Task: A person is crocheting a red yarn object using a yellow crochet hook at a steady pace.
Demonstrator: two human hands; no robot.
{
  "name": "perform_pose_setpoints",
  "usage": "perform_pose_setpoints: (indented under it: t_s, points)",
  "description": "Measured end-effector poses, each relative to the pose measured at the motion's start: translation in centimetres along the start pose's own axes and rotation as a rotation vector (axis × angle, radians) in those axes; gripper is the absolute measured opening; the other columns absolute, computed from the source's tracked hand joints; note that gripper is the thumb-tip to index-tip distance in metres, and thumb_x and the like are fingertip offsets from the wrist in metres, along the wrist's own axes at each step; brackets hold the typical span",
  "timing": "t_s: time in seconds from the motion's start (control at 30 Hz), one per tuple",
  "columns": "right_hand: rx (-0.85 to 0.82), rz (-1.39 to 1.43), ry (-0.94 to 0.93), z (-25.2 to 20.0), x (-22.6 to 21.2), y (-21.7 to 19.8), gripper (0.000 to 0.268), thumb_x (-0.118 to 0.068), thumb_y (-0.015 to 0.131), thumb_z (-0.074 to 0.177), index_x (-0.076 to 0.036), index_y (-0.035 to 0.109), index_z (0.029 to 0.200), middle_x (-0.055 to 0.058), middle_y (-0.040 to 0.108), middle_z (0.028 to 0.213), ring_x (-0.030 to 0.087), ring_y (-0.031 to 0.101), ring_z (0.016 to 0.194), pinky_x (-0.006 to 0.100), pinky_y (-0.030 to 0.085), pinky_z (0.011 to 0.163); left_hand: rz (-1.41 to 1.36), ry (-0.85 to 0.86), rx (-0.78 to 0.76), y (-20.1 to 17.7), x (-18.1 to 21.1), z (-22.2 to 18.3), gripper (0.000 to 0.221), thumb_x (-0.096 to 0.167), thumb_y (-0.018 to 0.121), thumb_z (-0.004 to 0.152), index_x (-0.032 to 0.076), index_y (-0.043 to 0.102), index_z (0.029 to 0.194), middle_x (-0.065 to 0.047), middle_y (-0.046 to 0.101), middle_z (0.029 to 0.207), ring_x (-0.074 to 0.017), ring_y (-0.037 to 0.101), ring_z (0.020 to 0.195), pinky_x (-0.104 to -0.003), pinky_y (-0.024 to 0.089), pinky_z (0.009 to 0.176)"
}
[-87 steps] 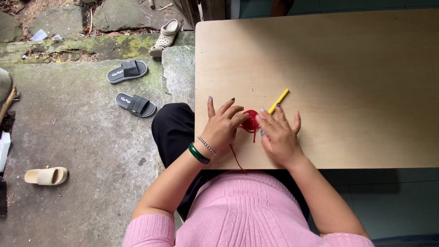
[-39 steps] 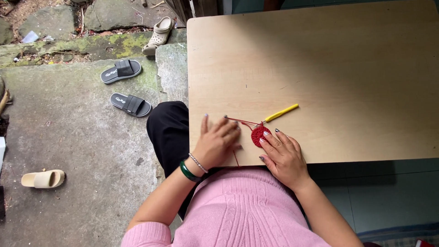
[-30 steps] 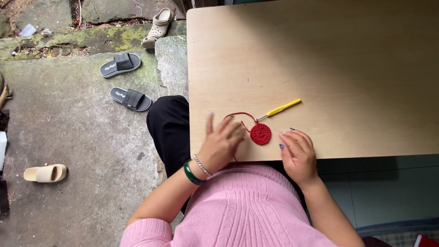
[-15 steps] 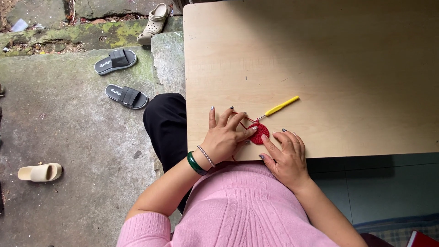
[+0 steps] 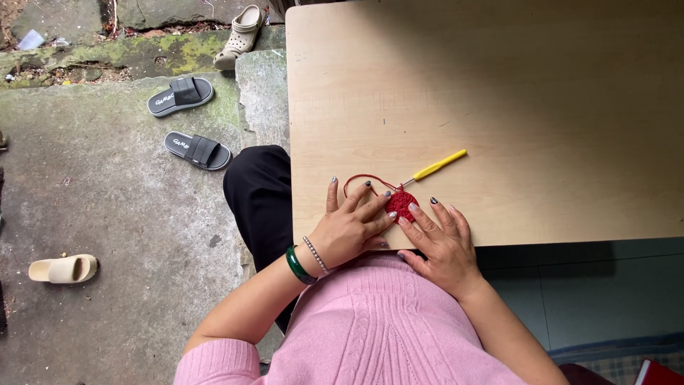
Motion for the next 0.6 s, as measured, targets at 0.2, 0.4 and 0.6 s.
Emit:
perform_pose_setpoints:
  t_s: [0.2,0.4,0.6]
  points:
    - [-0.046,0.205,0.107,0.4,0.7,-0.8,0.072,-0.062,0.057,0.094,-0.027,0.048,0.156,0.003,0.044,0.163,0.035,0.029,0.153,0.052,0.026,0.117,-0.002,0.001,0.097,-0.7,1.0,0.2,0.050,0.061,0.053,0.093,0.028,0.066,0.128,0.001,0.052,0.150,-0.0309,0.034,0.147,-0.074,0.000,0.115]
    - [-0.125,-0.006,0.099,0.9,0.2,0.7,0.084,-0.072,0.042,0.096,-0.019,0.036,0.161,0.005,0.037,0.166,0.038,0.021,0.156,0.066,0.013,0.117,0.025,-0.018,0.036,0.3,1.3,-0.3,0.055,0.053,0.062,0.089,0.029,0.058,0.138,0.001,0.050,0.152,-0.0298,0.033,0.147,-0.078,-0.002,0.114]
    - [0.304,0.124,0.246,-0.3,3.7,-2.4,0.080,-0.062,0.039,0.104,0.000,0.048,0.154,0.025,0.048,0.156,0.053,0.032,0.149,0.061,0.018,0.119,0.044,-0.389,0.478,-2.2,-5.3,-4.7,0.077,0.037,0.079,0.088,0.019,0.045,0.155,-0.023,0.028,0.164,-0.0439,0.015,0.153,-0.066,-0.001,0.117]
Point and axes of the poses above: each hand's wrist, its own z-axis towards the middle knuckle, its own y-axis out of the palm, x = y × z, the point moved 1 cm from there along z, towards the middle knuckle
